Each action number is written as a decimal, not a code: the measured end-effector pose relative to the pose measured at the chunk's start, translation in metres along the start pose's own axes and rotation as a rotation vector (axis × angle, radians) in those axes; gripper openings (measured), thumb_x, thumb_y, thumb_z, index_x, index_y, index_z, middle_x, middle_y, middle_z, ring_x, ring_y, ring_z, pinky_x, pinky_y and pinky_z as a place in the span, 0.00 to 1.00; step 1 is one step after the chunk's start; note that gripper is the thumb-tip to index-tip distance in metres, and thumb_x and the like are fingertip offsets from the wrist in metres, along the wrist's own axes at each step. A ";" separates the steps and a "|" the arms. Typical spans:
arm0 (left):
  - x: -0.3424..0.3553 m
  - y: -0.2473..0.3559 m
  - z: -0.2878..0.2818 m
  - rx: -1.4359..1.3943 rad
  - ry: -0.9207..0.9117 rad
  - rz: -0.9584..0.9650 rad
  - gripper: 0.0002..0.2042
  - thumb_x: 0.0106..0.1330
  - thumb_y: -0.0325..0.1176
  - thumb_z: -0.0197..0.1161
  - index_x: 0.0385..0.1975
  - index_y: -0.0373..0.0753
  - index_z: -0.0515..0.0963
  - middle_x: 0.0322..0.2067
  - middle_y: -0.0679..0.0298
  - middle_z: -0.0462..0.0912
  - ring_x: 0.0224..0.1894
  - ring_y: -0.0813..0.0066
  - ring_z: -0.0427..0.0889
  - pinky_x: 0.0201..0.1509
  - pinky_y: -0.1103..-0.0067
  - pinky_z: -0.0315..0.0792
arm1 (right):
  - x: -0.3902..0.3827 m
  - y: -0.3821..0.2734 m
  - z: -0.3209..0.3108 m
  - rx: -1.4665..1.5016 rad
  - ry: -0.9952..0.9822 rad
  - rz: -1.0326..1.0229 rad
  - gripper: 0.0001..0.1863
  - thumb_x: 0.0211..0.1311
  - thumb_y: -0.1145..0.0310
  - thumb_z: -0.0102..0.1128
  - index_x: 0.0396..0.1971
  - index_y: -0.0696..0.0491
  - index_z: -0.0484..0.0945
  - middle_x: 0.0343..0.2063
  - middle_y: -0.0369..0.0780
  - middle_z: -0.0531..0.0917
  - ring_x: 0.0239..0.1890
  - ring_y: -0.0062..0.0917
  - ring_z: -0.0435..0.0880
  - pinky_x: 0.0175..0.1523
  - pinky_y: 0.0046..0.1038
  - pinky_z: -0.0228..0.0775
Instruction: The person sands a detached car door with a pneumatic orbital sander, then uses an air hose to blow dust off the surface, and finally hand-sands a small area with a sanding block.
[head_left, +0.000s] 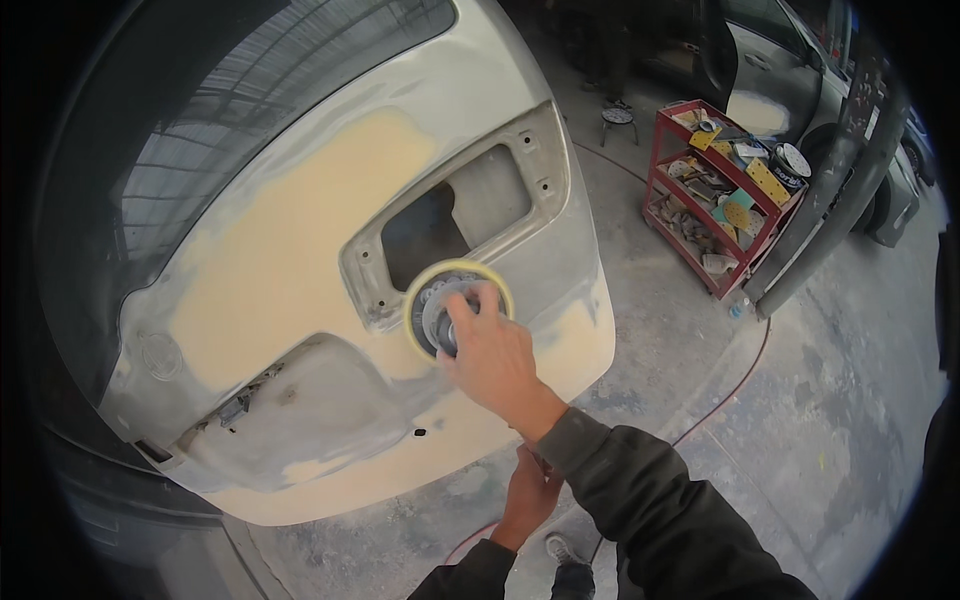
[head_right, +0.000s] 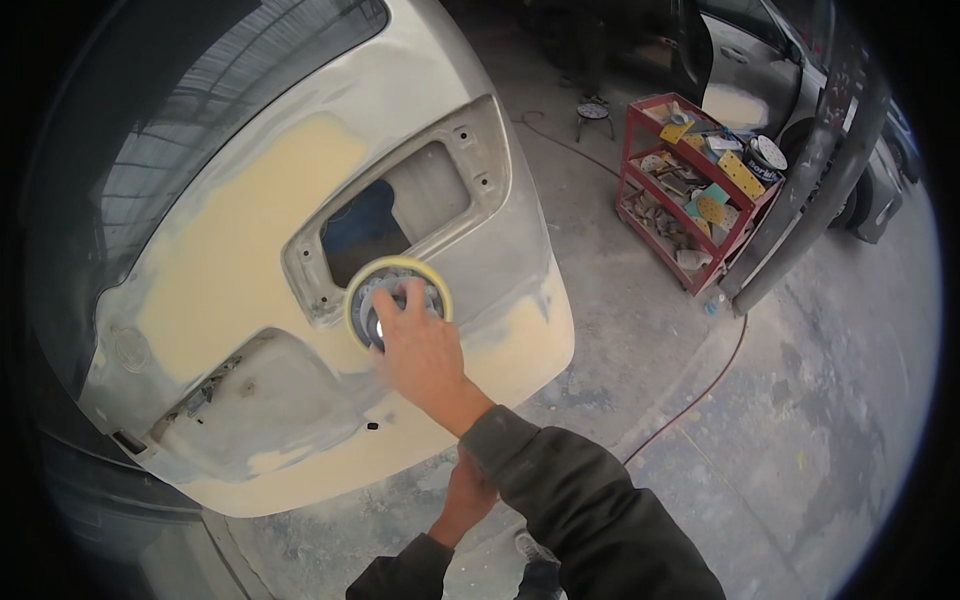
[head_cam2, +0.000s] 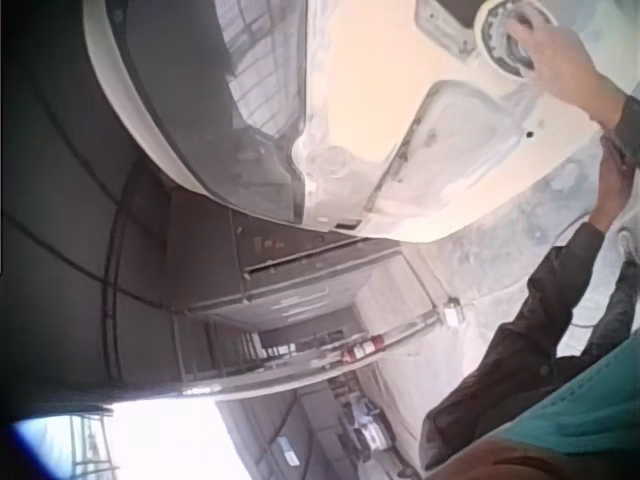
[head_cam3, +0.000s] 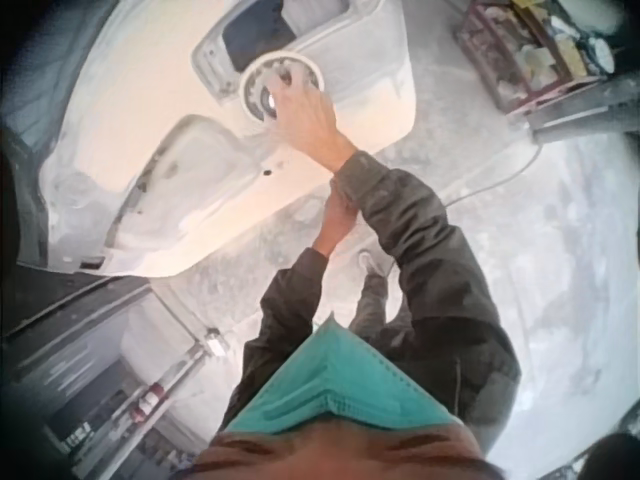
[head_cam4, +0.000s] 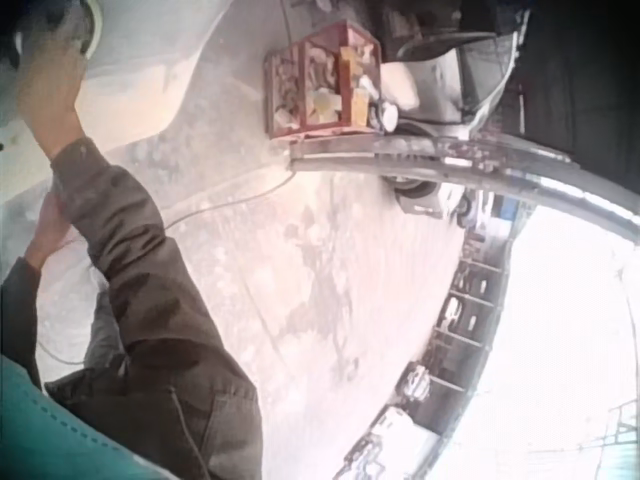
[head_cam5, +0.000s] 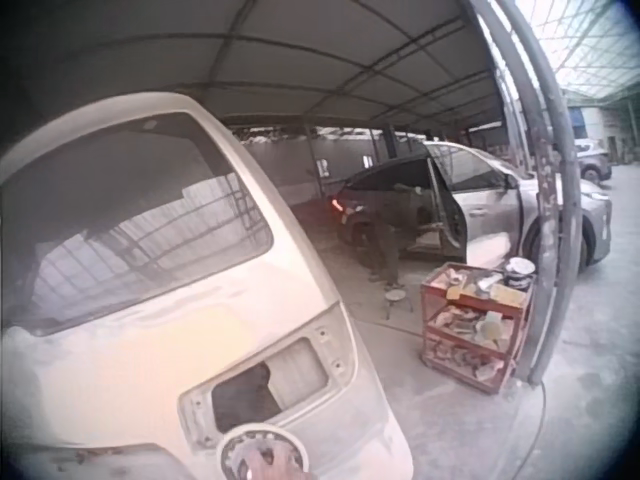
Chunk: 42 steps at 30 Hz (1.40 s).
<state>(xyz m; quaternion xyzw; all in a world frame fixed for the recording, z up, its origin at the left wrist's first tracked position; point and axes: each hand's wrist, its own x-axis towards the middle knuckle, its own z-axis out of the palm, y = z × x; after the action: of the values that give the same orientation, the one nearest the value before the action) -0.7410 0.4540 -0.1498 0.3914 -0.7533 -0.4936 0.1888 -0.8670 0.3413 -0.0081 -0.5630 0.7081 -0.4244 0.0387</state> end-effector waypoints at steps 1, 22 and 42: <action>0.004 0.005 0.003 -0.045 -0.001 -0.024 0.25 0.66 0.33 0.67 0.53 0.29 0.61 0.30 0.54 0.77 0.32 0.56 0.82 0.37 0.64 0.75 | 0.004 0.010 -0.007 -0.004 0.018 0.031 0.32 0.46 0.68 0.76 0.52 0.46 0.71 0.53 0.44 0.70 0.35 0.45 0.86 0.37 0.41 0.80; 0.080 0.007 0.064 0.155 0.104 -0.149 0.27 0.64 0.30 0.69 0.58 0.31 0.63 0.31 0.62 0.70 0.29 0.70 0.73 0.34 0.72 0.71 | 0.029 0.160 -0.044 0.246 0.419 0.283 0.26 0.51 0.65 0.75 0.49 0.50 0.71 0.50 0.41 0.72 0.29 0.33 0.83 0.35 0.37 0.79; 0.046 -0.022 0.100 0.327 -0.057 -0.226 0.29 0.64 0.35 0.70 0.57 0.31 0.61 0.29 0.59 0.72 0.28 0.60 0.77 0.33 0.64 0.72 | -0.019 0.220 -0.035 0.434 0.340 0.477 0.29 0.52 0.63 0.75 0.51 0.51 0.69 0.47 0.43 0.73 0.35 0.41 0.83 0.38 0.40 0.77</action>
<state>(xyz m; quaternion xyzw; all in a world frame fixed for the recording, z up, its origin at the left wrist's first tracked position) -0.8275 0.4728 -0.2184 0.4847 -0.7798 -0.3936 0.0447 -1.0470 0.3774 -0.1358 -0.2823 0.7093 -0.6313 0.1368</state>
